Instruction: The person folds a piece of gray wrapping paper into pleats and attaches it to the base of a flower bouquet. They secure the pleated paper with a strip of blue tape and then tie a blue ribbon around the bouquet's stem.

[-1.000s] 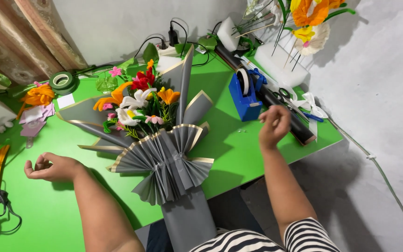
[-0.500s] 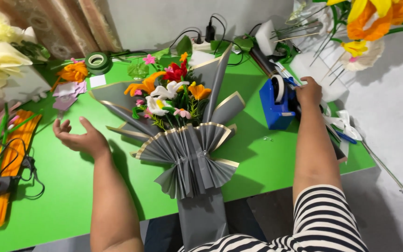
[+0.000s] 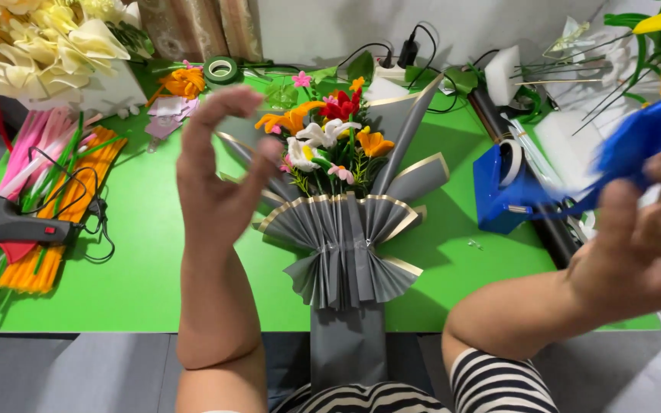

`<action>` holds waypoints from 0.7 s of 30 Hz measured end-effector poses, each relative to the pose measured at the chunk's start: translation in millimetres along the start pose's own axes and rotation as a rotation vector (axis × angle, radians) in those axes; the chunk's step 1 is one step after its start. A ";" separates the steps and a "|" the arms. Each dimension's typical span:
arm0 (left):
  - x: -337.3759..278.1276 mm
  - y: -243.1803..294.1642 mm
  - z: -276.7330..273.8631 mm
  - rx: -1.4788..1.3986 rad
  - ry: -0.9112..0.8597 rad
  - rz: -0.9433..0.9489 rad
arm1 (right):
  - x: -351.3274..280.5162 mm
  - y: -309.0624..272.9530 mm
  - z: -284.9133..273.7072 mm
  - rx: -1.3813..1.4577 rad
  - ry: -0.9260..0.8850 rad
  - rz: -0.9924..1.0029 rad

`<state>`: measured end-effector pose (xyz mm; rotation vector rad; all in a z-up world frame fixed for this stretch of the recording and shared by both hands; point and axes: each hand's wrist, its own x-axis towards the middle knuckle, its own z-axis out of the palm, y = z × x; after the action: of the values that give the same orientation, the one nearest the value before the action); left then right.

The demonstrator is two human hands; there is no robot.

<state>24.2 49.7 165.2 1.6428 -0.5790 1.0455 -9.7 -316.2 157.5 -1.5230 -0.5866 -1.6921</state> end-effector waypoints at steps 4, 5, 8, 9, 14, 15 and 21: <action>-10.7 64.0 11.1 0.014 -0.380 -0.008 | -4.7 -58.8 34.7 0.095 -0.331 0.043; -15.9 71.7 15.1 0.028 -0.433 -0.042 | -4.1 -63.4 42.7 0.105 -0.436 -0.012; -18.1 64.0 22.5 -0.010 -0.463 -0.062 | -11.5 -69.9 67.3 0.120 -0.516 -0.043; -17.2 59.1 25.0 -0.014 -0.465 -0.060 | -12.4 -68.9 70.9 0.115 -0.516 -0.043; -9.6 45.6 29.4 -0.381 -0.587 -0.194 | -16.9 -55.6 84.5 0.093 -0.583 -0.131; -10.6 43.2 29.8 -0.378 -0.587 -0.192 | -17.3 -54.1 85.0 0.095 -0.580 -0.132; -13.6 34.8 37.7 -0.416 -0.427 -0.263 | -14.6 -56.2 80.6 0.048 -0.598 -0.129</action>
<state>2.8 1.3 169.1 1.5166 -0.7751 0.3472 -4.3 -217.5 166.4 -1.9973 -1.0410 -1.2831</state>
